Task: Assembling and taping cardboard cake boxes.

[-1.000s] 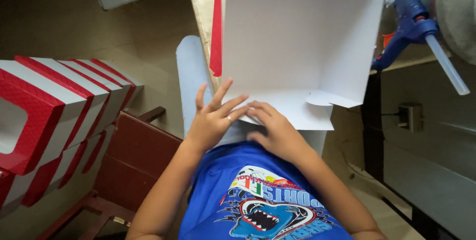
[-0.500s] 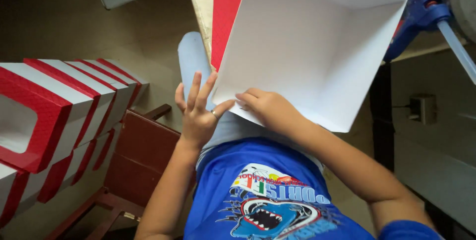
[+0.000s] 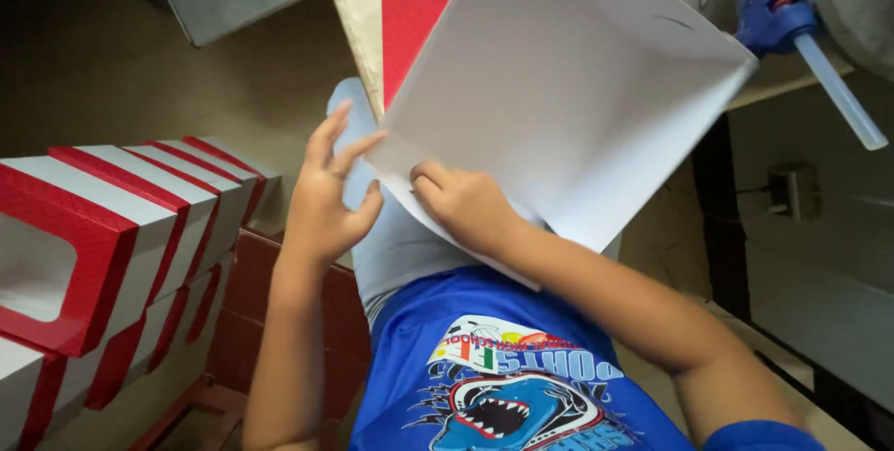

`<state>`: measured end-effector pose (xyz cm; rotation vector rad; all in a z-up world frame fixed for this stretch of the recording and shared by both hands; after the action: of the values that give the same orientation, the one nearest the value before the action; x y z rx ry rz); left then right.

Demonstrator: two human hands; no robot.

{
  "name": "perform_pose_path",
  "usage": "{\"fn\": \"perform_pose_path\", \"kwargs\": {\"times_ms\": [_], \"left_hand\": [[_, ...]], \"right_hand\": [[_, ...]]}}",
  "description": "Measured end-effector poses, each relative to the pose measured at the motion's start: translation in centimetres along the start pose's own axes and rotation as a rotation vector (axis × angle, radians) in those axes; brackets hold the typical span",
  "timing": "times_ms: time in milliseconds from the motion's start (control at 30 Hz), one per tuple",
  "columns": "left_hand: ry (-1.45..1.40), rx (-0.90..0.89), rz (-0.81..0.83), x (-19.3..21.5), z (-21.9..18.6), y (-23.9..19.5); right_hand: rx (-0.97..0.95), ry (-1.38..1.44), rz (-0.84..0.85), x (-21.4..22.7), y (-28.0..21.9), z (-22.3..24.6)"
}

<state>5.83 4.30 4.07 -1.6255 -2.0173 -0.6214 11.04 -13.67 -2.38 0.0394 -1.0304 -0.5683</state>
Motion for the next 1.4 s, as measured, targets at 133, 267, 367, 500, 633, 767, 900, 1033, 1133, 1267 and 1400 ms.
{"fn": "perform_pose_path", "kwargs": {"times_ms": [133,267,367,500,633,767,900,1033,1133,1267,1400], "left_hand": [[-0.159,0.220,-0.133,-3.4,3.1,-3.0],[-0.441,0.234,-0.132,-5.1,3.7,-4.5],[-0.495,0.171,-0.211,-5.6,3.9,-4.6],[-0.498,0.360,-0.265,-5.7,5.0,-4.0],[-0.425,0.461,-0.276,-4.7,3.3,-3.5],[-0.227,0.377,-0.276,-4.2,3.6,-3.3],[-0.219,0.352,-0.235,-4.0,3.8,-3.8],[-0.211,0.381,-0.244,-3.9,3.6,-4.1],[-0.231,0.398,-0.250,-3.9,3.6,-4.3],[-0.239,0.397,-0.259,-3.9,3.5,-4.5],[-0.263,0.395,-0.260,-3.8,3.5,-4.6]], "right_hand": [[-0.005,0.030,-0.232,0.4,0.4,1.2],[-0.127,0.069,-0.072,-1.4,-0.1,1.1],[-0.107,-0.018,-0.095,-1.4,0.4,1.6],[-0.103,-0.124,-0.152,-1.9,0.3,2.0],[-0.103,-0.158,-0.124,-1.5,0.3,2.3],[-0.070,-0.179,-0.130,-1.2,0.3,1.9],[-0.072,-0.161,-0.114,-0.9,0.3,1.8],[-0.037,-0.190,-0.093,-0.8,0.2,1.6],[-0.049,-0.181,-0.080,-0.8,0.2,1.5],[-0.057,-0.145,-0.100,-0.8,0.4,1.3],[-0.109,-0.122,-0.054,-1.3,0.5,0.8]]}}
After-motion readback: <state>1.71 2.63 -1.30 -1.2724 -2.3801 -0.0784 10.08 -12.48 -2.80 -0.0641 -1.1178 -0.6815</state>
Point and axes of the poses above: each hand's wrist, its own y-axis towards the middle knuckle, its own x-axis out of the back of the hand, z = x × y, the point moved 3 cm from there along y, towards the middle knuckle, and after that the axes turned 7 degrees about x, right-handed, at the moved point
